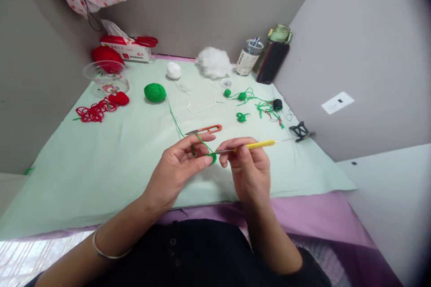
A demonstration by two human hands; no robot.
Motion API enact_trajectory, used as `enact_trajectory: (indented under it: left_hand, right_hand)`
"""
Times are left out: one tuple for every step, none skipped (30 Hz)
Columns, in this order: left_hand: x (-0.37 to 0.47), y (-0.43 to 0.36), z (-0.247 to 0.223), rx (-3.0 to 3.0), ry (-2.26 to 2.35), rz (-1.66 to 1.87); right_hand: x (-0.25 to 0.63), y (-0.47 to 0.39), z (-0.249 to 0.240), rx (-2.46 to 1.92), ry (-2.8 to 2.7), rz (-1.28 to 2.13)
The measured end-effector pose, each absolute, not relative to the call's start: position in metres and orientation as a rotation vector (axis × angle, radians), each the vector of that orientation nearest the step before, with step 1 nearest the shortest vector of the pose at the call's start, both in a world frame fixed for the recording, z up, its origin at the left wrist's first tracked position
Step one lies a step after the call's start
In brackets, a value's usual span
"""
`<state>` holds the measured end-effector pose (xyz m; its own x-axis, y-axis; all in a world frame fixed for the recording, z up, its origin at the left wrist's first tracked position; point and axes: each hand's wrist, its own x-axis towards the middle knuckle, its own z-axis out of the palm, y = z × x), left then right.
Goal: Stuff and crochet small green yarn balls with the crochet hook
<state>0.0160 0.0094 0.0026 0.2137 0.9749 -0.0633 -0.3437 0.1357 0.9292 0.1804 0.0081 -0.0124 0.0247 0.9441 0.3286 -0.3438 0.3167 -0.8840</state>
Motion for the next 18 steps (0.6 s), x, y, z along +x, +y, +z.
enact_trajectory:
  left_hand:
    - [0.016, 0.010, 0.002, 0.956, 0.847, 1.142]
    - [0.015, 0.010, 0.002, 0.958, 0.846, 1.140]
    - [0.015, 0.010, 0.001, 0.964, 0.844, 1.142]
    - [0.014, 0.010, 0.000, 0.976, 0.842, 1.141]
    - [0.014, 0.010, 0.000, 0.995, 0.845, 1.139]
    - [0.013, 0.010, -0.001, 1.020, 0.855, 1.136]
    - [0.012, 0.009, -0.001, 1.047, 0.869, 1.134]
    - [0.012, 0.009, -0.001, 1.071, 0.889, 1.134]
    - [0.012, 0.008, -0.001, 1.092, 0.911, 1.135]
    - [0.012, 0.008, 0.000, 1.109, 0.932, 1.138]
    - [0.013, 0.008, 0.001, 1.124, 0.951, 1.143]
    - [0.014, 0.008, 0.002, 1.136, 0.970, 1.146]
    - [0.014, 0.007, 0.002, 1.148, 0.986, 1.149]
    - [0.015, 0.007, 0.003, 1.159, 1.002, 1.152]
    - [0.015, 0.007, 0.003, 1.169, 1.015, 1.155]
    - [0.015, 0.007, 0.003, 1.177, 1.028, 1.158]
    - [0.015, 0.007, 0.003, 1.184, 1.039, 1.164]
    - [0.015, 0.007, 0.003, 1.193, 1.048, 1.171]
  right_hand:
    - [0.181, 0.008, -0.012, -0.696, -1.114, 1.141]
    - [0.181, 0.008, -0.011, -0.698, -1.122, 1.140]
    - [0.181, 0.007, -0.011, -0.699, -1.140, 1.127]
    - [0.182, 0.007, -0.010, -0.699, -1.165, 1.102]
    - [0.182, 0.006, -0.010, -0.703, -1.198, 1.061]
    - [0.182, 0.005, -0.010, -0.713, -1.239, 1.007]
    - [0.182, 0.003, -0.009, -0.726, -1.285, 0.942]
    - [0.182, 0.002, -0.009, -0.740, -1.333, 0.875]
    - [0.182, 0.000, -0.009, -0.751, -1.385, 0.810]
    - [0.182, -0.001, -0.009, -0.754, -1.438, 0.746]
    - [0.183, -0.002, -0.009, -0.751, -1.492, 0.683]
    - [0.183, -0.003, -0.009, -0.742, -1.544, 0.617]
    - [0.183, -0.003, -0.010, -0.729, -1.595, 0.548]
    - [0.183, -0.004, -0.011, -0.718, -1.643, 0.480]
    - [0.183, -0.004, -0.012, -0.709, -1.684, 0.417]
    - [0.184, -0.004, -0.012, -0.704, -1.716, 0.368]
    - [0.184, -0.003, -0.012, -0.701, -1.740, 0.338]
    - [0.184, -0.003, -0.012, -0.698, -1.754, 0.323]
